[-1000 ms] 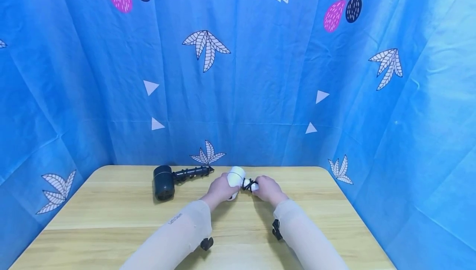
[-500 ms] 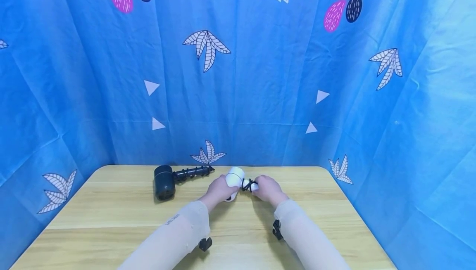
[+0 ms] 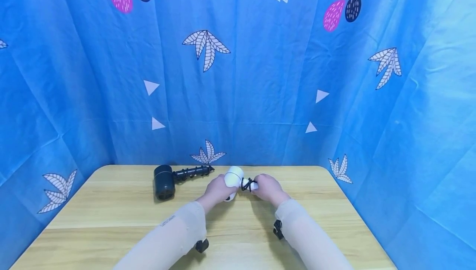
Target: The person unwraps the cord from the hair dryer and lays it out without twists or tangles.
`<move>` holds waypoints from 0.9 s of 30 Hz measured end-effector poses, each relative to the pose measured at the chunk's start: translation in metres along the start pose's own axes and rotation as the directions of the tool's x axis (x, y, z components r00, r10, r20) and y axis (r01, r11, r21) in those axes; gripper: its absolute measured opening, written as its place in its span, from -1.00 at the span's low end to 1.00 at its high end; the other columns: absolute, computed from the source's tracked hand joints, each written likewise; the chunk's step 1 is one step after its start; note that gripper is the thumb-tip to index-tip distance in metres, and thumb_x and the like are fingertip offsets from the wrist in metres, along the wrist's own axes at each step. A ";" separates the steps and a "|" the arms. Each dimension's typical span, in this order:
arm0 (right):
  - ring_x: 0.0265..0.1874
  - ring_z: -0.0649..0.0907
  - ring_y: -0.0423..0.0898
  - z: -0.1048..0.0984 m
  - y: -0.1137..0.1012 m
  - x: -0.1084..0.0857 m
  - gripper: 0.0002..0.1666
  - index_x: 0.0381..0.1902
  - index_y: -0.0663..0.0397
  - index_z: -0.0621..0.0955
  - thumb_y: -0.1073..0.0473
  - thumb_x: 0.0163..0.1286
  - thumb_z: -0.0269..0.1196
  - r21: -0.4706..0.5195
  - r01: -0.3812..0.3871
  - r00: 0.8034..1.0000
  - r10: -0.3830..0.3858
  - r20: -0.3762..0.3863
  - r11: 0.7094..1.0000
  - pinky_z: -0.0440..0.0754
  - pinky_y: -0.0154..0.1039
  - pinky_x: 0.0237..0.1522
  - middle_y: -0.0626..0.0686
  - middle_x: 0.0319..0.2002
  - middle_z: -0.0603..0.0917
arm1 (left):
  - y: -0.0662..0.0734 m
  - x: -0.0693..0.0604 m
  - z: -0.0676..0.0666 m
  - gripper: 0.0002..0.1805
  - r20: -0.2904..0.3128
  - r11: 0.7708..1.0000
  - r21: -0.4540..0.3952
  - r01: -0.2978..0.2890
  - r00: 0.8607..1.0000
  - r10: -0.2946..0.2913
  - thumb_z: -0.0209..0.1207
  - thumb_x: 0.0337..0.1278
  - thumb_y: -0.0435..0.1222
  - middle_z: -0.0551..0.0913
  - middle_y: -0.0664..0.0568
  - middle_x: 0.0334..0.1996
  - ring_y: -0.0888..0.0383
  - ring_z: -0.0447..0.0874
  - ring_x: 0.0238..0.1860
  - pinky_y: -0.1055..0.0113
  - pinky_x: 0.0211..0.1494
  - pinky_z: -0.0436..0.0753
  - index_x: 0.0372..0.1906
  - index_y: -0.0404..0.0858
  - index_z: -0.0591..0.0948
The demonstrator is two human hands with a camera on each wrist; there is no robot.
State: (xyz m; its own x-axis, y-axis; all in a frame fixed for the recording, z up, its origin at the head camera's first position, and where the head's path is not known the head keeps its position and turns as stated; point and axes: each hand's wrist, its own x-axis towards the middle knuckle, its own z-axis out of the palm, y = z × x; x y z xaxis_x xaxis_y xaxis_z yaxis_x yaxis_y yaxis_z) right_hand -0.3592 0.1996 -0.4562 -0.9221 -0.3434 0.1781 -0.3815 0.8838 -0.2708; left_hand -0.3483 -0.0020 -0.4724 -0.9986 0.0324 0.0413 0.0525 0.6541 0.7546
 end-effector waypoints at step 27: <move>-0.52 0.51 -0.12 -0.015 -0.021 0.000 -0.85 -0.52 0.01 0.63 0.23 0.09 0.44 -0.005 0.051 0.999 -0.051 -0.002 0.999 0.58 -0.08 -0.28 -0.11 -0.57 0.56 | 0.002 -0.016 -0.020 -0.43 -0.074 1.000 -0.020 -0.024 0.997 0.022 0.49 -0.10 -0.06 0.66 -0.03 -0.32 0.02 0.62 -0.31 0.07 -0.20 0.64 -0.06 -0.34 0.58</move>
State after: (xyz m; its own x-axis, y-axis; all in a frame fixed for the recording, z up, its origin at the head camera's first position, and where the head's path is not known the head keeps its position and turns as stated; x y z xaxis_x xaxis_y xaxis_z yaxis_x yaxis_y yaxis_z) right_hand -0.3501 0.1858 -0.4361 -0.9015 -0.3872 0.1933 -0.4274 0.8668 -0.2568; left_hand -0.3326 -0.0166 -0.4587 -0.9943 -0.0088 0.1064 0.0763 0.6383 0.7660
